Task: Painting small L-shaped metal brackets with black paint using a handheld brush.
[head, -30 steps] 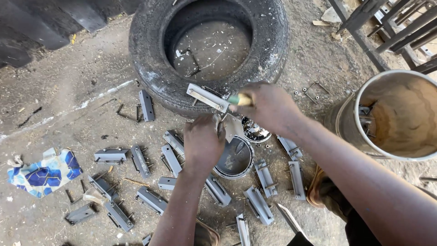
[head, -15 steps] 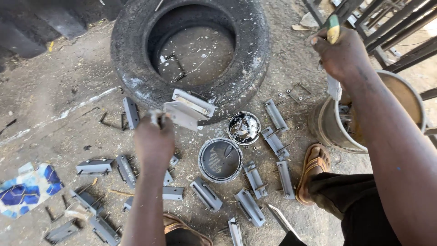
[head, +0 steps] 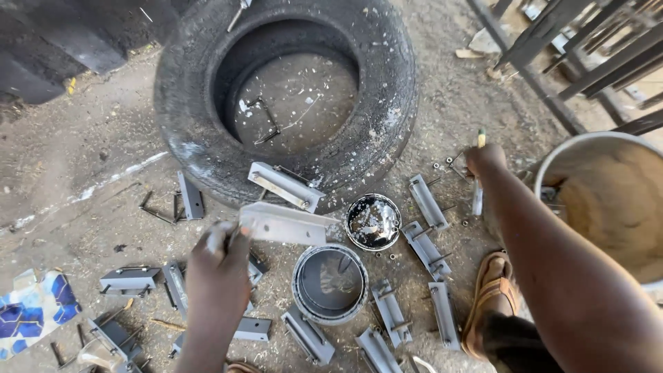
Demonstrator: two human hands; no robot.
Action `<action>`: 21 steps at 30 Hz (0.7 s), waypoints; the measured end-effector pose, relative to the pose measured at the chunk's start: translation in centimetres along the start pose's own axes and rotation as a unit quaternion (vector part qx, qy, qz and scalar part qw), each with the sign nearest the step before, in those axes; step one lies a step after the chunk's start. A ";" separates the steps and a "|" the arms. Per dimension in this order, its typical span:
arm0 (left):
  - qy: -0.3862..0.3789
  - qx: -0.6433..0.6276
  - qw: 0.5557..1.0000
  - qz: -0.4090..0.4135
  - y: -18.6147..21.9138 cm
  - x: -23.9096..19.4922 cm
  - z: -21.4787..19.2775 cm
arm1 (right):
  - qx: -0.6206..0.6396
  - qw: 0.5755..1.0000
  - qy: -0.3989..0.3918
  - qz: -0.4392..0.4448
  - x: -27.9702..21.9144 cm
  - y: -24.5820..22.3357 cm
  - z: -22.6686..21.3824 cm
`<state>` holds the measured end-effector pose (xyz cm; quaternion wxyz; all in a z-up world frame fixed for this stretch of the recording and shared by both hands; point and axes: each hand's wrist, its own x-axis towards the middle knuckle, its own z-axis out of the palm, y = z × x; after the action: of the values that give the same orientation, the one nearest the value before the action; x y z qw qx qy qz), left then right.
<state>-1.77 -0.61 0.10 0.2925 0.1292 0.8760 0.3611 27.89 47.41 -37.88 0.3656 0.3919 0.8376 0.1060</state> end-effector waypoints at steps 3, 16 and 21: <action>-0.010 0.115 0.991 -0.065 -0.6 1.4 0.5 | 0.063 0.988 -0.137 0.030 3.9 -2.2 6.1; 0.066 -0.234 0.905 -0.349 -9.0 4.2 4.6 | 0.596 0.696 -0.003 0.401 1.4 -6.5 4.9; -0.038 -0.124 0.934 -0.332 -2.6 1.9 4.7 | -0.038 0.972 -0.192 0.129 1.9 -5.2 4.3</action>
<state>-0.48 0.98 -5.20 0.4423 -0.1930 0.8056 0.3439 27.03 44.80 -44.34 0.5176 0.4953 0.6895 0.1066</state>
